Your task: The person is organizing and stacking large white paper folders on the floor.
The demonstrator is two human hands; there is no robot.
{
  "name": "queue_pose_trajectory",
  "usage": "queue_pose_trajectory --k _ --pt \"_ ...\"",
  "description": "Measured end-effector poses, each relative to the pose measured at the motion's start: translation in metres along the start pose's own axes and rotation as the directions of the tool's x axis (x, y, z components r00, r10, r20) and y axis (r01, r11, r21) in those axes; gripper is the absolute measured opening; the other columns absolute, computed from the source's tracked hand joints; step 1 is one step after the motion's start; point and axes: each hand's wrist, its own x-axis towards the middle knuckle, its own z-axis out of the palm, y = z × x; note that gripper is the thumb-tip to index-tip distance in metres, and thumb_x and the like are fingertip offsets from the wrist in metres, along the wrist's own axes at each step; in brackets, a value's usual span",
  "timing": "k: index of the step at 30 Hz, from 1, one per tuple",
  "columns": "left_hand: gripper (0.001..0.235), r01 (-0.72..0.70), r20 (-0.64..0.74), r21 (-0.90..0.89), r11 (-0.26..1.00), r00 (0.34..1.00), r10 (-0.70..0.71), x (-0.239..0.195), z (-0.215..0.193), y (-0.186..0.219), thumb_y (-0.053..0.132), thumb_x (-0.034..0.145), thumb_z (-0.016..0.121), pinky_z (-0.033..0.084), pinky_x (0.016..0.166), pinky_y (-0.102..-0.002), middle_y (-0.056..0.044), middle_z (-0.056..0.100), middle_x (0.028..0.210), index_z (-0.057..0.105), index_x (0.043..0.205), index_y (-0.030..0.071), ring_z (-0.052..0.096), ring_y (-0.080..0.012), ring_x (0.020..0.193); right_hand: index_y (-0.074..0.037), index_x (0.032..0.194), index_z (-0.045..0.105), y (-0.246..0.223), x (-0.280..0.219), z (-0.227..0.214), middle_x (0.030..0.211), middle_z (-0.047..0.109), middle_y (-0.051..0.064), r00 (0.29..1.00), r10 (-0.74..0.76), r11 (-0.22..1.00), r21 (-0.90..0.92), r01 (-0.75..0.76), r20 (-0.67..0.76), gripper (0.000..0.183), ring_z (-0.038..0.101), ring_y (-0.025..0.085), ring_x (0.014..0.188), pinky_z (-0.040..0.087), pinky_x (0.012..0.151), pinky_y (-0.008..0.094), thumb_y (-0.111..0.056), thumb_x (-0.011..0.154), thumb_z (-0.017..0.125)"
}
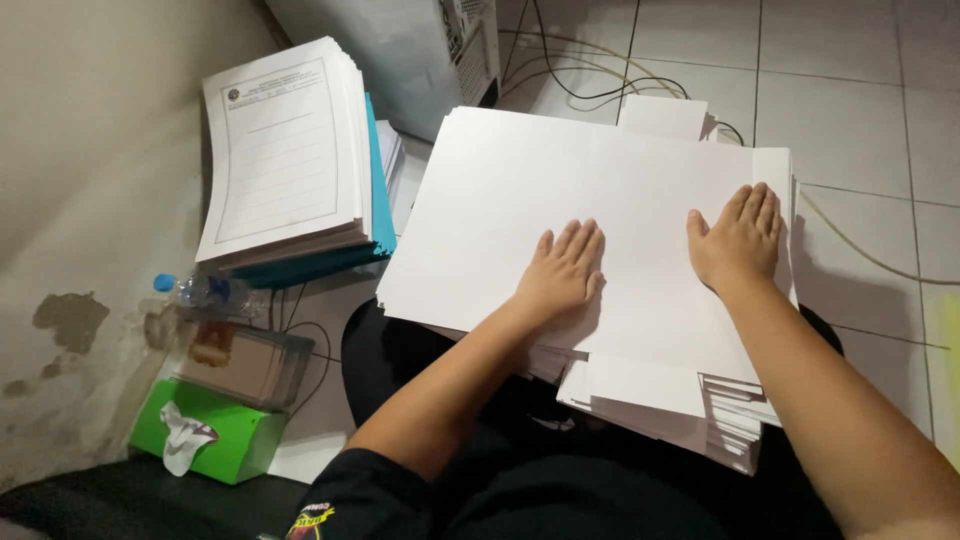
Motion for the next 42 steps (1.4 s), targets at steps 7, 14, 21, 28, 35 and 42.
queue_pose_trajectory --k 7,14,21,28,35,42 --pt "0.066 0.139 -0.122 0.056 0.989 0.984 -0.131 0.128 -0.014 -0.055 0.041 0.108 0.021 0.015 0.127 -0.058 -0.017 0.023 0.17 0.025 0.163 0.006 0.02 -0.0342 0.159 0.01 0.162 0.013 -0.006 -0.003 -0.007 0.17 0.006 0.028 1.0 0.019 1.0 0.009 -0.019 0.015 0.085 0.0 0.038 0.159 -0.001 0.129 0.049 -0.055 0.106 0.021" --pt "0.063 0.223 -0.219 0.064 0.973 0.954 -0.204 0.159 -0.018 -0.068 0.036 0.107 0.02 0.018 0.127 -0.056 -0.013 0.028 0.169 0.03 0.162 0.007 0.024 -0.0286 0.158 0.01 0.161 0.014 -0.01 -0.005 -0.011 0.17 0.008 0.029 1.0 0.01 1.0 -0.009 -0.01 0.013 0.084 0.001 0.039 0.159 -0.001 0.128 0.049 -0.053 0.106 0.024" --pt "0.063 0.255 -0.223 -0.042 0.966 0.94 -0.258 0.072 -0.011 -0.029 0.034 0.106 0.024 0.013 0.127 -0.058 -0.018 0.024 0.17 0.029 0.162 0.005 0.02 -0.033 0.159 0.01 0.161 0.014 -0.002 0.004 0.005 0.169 0.008 0.03 0.997 -0.061 0.997 -0.045 0.06 -0.036 0.088 0.001 0.04 0.158 0.0 0.128 0.05 -0.058 0.105 0.022" --pt "0.057 0.034 -0.241 -0.109 0.994 0.969 -0.059 -0.039 0.018 -0.014 0.027 0.104 0.036 0.015 0.125 -0.059 -0.015 0.03 0.166 0.033 0.158 0.008 0.024 -0.0311 0.156 0.008 0.16 0.017 -0.057 -0.034 0.001 0.168 0.014 0.03 0.96 -0.279 0.958 -0.075 0.277 -0.021 0.084 0.009 0.042 0.157 0.008 0.125 0.052 -0.054 0.104 0.025" --pt "0.018 0.09 -0.779 -0.122 0.988 0.609 -0.152 -0.108 -0.05 -0.167 0.024 0.096 0.067 0.056 0.077 -0.034 0.002 0.071 0.089 0.072 0.112 0.021 0.07 -0.0201 0.083 -0.004 0.162 0.024 -0.136 -0.101 0.003 0.17 0.02 0.02 0.616 -0.751 0.624 -0.05 0.78 0.238 0.084 0.014 0.034 0.159 0.004 0.127 0.048 -0.064 0.103 0.022" --pt "0.068 0.552 -0.479 0.109 0.827 0.758 -0.443 -0.191 -0.107 -0.265 0.049 0.075 0.088 0.054 0.09 -0.047 -0.012 0.069 0.118 0.072 0.127 0.009 0.065 -0.0322 0.108 -0.011 0.162 0.03 -0.133 -0.097 0.004 0.17 0.024 0.012 0.613 -0.768 0.62 -0.024 0.784 0.184 0.078 0.02 0.026 0.158 0.008 0.127 0.043 -0.06 0.101 0.032"
